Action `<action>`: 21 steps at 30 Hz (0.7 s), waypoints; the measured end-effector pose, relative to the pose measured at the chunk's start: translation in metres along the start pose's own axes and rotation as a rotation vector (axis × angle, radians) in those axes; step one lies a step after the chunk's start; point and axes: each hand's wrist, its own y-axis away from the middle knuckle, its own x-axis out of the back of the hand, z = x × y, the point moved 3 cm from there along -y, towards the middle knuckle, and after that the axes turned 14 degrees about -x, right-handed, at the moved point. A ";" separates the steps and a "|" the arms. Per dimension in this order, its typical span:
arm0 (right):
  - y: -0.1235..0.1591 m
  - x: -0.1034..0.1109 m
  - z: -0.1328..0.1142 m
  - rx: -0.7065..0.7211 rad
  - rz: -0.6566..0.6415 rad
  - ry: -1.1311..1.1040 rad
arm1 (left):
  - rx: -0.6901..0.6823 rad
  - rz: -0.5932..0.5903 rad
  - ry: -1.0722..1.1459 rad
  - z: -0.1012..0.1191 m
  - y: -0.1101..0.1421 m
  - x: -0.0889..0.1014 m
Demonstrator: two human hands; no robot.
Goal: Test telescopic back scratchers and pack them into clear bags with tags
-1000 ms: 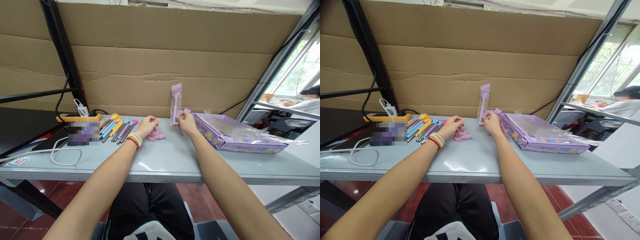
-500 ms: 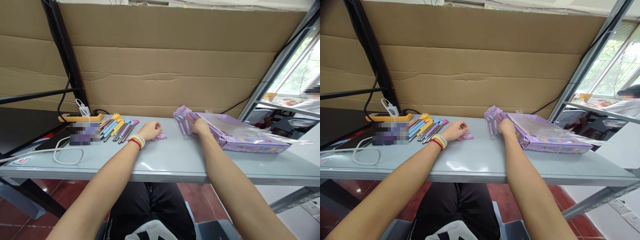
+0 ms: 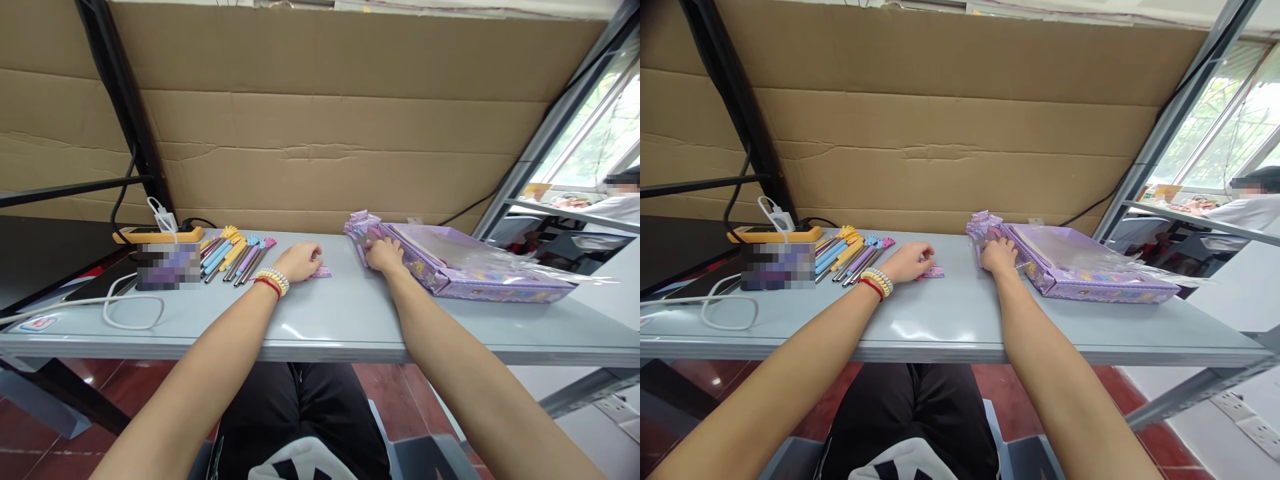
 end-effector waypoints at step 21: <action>0.027 0.000 -0.039 0.472 -0.048 -0.426 | 0.038 0.052 -0.032 -0.008 0.000 0.002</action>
